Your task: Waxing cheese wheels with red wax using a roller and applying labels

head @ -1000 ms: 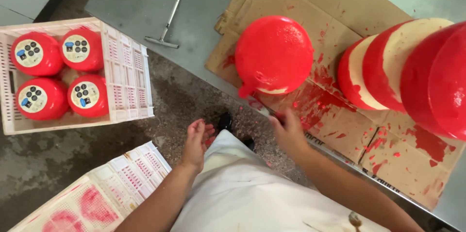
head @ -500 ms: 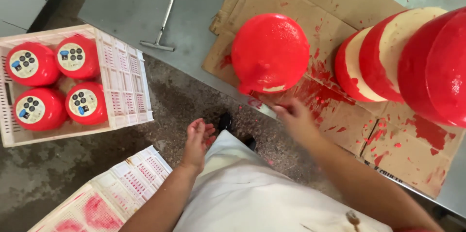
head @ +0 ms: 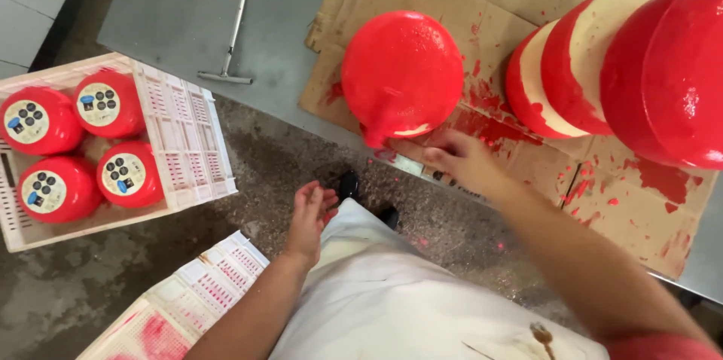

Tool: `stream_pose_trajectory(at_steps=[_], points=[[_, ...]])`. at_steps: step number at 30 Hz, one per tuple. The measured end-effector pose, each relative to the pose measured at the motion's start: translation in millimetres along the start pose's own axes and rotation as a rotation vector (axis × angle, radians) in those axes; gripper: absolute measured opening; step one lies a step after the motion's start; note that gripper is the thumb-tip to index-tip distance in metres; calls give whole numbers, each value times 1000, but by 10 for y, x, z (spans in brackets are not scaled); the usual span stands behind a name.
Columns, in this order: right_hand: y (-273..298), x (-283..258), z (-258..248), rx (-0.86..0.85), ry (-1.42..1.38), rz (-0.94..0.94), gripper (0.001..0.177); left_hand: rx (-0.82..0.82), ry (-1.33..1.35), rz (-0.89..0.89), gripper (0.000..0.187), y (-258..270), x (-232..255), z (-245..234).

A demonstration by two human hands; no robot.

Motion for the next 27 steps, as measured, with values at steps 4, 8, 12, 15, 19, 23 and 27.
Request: stream_pose_trajectory(at_steps=[4, 8, 12, 15, 19, 23, 27], points=[[23, 1007, -684, 165, 209, 62, 26, 1, -3, 5, 48, -31, 26, -61], [219, 436, -968, 70, 257, -65, 19, 12, -5, -8, 45, -73, -104, -152], [132, 263, -516, 122, 447, -228, 20, -11, -42, -1, 45, -133, -92, -54], [92, 128, -1, 148, 440, -286, 21, -49, -90, -17, 46, -192, -140, 44], [37, -17, 72, 130, 270, -341, 25, -87, -139, 18, 47, -186, 56, 254], [180, 644, -552, 289, 571, -286, 29, -78, -127, 35, 46, -275, 115, 202], [265, 517, -775, 242, 469, -207, 23, -40, -100, -14, 49, -258, 55, 87]])
Point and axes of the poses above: each hand's wrist, its own y-axis away from the middle knuckle, its own z-axis out of the palm, x = y × z, the point moved 3 cm from there along -y, towards the middle knuckle, and after that the axes turned 4 degrees about y, right-handed, at the moved point
